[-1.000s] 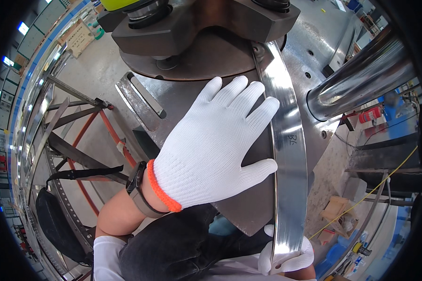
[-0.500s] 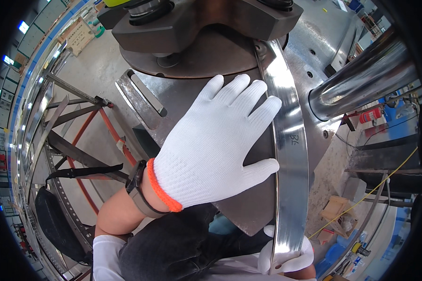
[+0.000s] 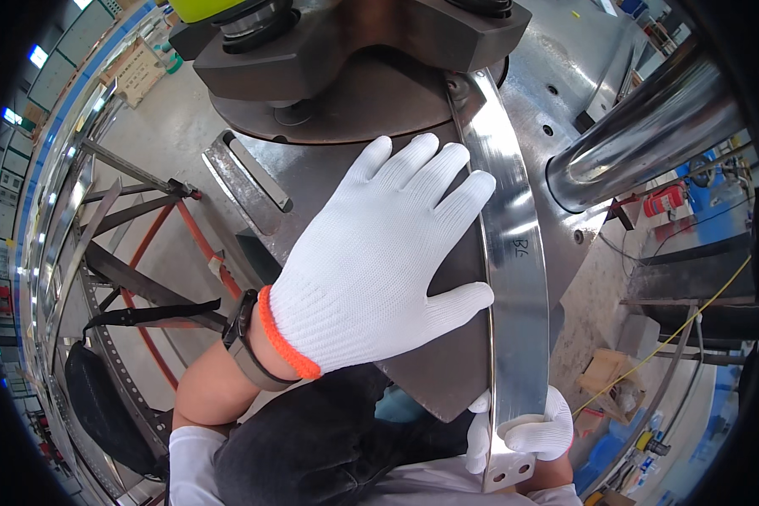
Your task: The person places a flat metal bar into a rolling machine and repeatedly feeds it through to bend the bar into a curved shape. The person repositions and flips the bar multiple times to achieve the desired curvature.
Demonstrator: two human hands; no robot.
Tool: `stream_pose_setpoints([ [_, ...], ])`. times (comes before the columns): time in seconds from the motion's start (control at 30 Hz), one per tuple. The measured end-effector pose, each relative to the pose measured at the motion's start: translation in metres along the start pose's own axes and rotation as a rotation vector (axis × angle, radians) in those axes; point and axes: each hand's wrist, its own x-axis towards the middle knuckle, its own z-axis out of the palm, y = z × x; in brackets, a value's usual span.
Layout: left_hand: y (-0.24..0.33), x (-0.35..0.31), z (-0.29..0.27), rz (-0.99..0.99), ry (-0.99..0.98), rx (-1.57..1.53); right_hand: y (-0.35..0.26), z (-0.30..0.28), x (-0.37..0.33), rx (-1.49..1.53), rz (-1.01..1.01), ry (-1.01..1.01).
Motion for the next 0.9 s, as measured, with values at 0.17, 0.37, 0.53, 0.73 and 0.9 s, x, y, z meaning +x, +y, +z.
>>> stream_pose_setpoints([
  [0.17, -0.001, 0.000, 0.000, 0.002, -0.008, -0.005, -0.003, 0.015, 0.000, -0.084, 0.050, 0.243],
  [0.37, -0.002, 0.000, 0.000, 0.006, -0.004, 0.010, -0.002, -0.002, 0.001, -0.036, 0.012, -0.029],
  [0.53, -0.001, 0.000, 0.000, -0.002, -0.014, 0.021, 0.001, -0.015, 0.001, -0.033, 0.007, -0.130],
  [0.73, -0.002, 0.000, 0.001, 0.004, -0.009, 0.021, 0.005, -0.025, 0.000, -0.032, 0.053, -0.143],
  [0.9, -0.002, 0.000, 0.001, 0.006, -0.007, 0.009, 0.007, -0.027, -0.001, 0.029, 0.047, -0.158],
])
